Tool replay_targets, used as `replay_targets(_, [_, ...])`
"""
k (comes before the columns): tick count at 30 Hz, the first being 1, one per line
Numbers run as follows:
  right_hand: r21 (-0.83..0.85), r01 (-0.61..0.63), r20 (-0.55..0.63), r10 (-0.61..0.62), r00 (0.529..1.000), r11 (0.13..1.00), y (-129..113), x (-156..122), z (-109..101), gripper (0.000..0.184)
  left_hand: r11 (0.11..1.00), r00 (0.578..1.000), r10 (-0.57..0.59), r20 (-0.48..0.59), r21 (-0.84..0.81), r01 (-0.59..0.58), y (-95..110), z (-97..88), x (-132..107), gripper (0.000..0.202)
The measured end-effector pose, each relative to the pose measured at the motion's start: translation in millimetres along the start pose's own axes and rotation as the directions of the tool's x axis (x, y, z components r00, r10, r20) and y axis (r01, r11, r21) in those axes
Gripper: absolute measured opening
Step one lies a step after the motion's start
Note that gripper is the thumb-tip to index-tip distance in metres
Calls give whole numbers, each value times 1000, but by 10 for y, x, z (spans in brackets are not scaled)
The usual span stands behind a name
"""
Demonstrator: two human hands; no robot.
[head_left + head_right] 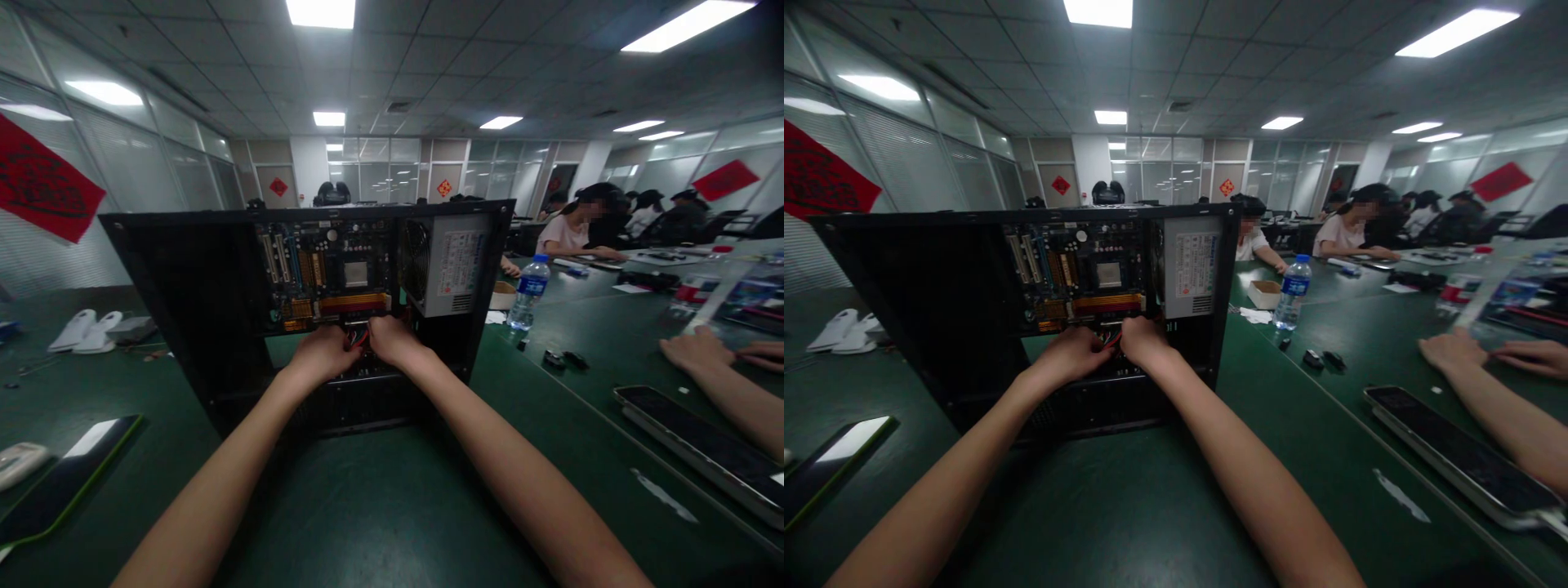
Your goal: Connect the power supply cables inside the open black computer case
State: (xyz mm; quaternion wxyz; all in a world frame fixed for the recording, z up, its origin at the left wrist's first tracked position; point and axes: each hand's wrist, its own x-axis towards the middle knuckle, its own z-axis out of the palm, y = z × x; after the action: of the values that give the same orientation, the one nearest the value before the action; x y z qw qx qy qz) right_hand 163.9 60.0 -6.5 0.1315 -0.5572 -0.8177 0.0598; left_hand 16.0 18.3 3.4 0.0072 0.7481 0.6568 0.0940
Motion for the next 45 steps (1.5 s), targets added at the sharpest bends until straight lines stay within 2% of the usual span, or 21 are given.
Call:
replay_targets(2, [-8,3,0,-3,1000,1000,-3,-4,-6,34,1000,1000,-6,5,-15,6,13,-16,-3,38])
replay_targets(8, [-16,8,-5,-8,1000,1000,4,6,-12,34,1000,997,-20,-80,-1,20,21,-15,5,34])
replay_targets(16, [-14,41,24,-41,999,999,20,-20,11,33,1000,999,-5,-46,-27,4,-20,24,48,34])
replay_targets(28, [-22,-31,-24,31,999,999,32,16,4,33,1000,998,19,-55,-4,-19,-25,52,31,36])
replay_targets(38, [-43,-39,4,40,999,998,43,59,15,34,1000,1000,11,-27,9,-10,18,8,-16,36])
replay_targets(41, [-48,-32,0,32,999,998,39,63,34,34,999,997,-1,-73,37,4,27,2,-37,34])
replay_targets(45, [-53,-17,-3,17,1000,998,17,42,39,34,998,982,16,-186,66,-4,0,32,-47,28])
